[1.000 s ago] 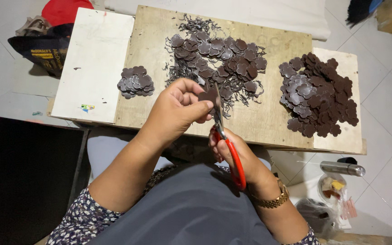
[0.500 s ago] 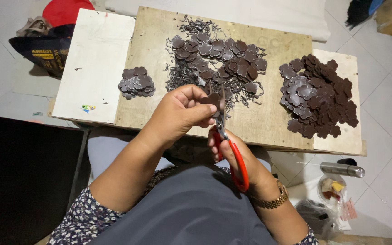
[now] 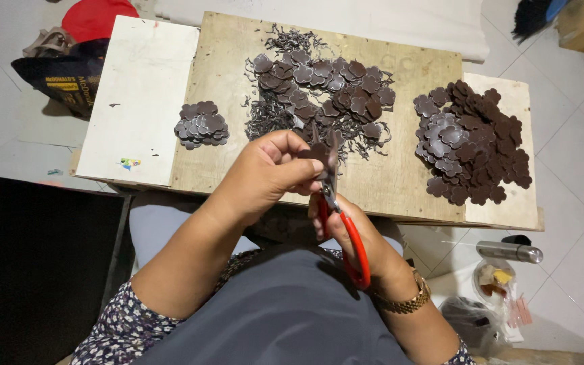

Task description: The person uses red-handled scissors to trim the edges of small dark brown flower-shaped pieces held in the left hand. Trimmed pieces are placed into a growing pile on the wooden board while scrap trimmings accumulate nearby. The person repeatedly picks new pieces from a larger pile and continues trimming.

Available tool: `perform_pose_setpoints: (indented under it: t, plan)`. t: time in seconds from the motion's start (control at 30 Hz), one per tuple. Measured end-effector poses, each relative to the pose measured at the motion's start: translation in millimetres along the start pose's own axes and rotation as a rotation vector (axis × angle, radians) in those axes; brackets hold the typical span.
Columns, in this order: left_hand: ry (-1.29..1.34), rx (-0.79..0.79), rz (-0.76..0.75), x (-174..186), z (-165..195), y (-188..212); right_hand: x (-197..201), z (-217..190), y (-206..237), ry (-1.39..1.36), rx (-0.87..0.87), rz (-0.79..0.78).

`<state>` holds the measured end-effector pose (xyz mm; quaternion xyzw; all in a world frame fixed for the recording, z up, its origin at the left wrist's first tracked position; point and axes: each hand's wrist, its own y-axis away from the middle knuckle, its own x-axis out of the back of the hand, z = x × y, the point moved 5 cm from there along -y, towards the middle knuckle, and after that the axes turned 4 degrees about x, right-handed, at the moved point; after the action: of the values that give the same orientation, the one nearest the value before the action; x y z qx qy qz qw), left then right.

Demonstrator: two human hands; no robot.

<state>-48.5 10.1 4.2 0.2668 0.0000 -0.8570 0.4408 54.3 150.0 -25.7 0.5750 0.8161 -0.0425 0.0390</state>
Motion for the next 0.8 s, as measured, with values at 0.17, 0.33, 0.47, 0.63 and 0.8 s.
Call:
perform_pose_setpoints:
  t: [0.17, 0.33, 0.47, 0.63, 0.8]
  plan:
    - [0.179, 0.120, 0.035, -3.2, -10.6, 1.5, -3.5, -13.7, -1.2, 0.008, 0.037, -0.050]
    - [0.150, 0.058, 0.014, -3.6, -6.6, 1.0, -1.6, -12.4, -0.8, 0.014, 0.002, -0.065]
    - [0.059, 0.007, 0.008, -4.5, -2.3, 2.5, 1.8, -8.3, -0.9, 0.063, 0.001, 0.005]
    - [-0.033, -0.037, -0.012, -9.2, -0.7, 5.8, 1.6, -8.0, 0.4, 0.002, 0.004, 0.013]
    - [-0.036, -0.065, -0.001, -8.0, 0.7, 5.5, 2.3, -3.4, 1.7, -0.055, -0.017, 0.056]
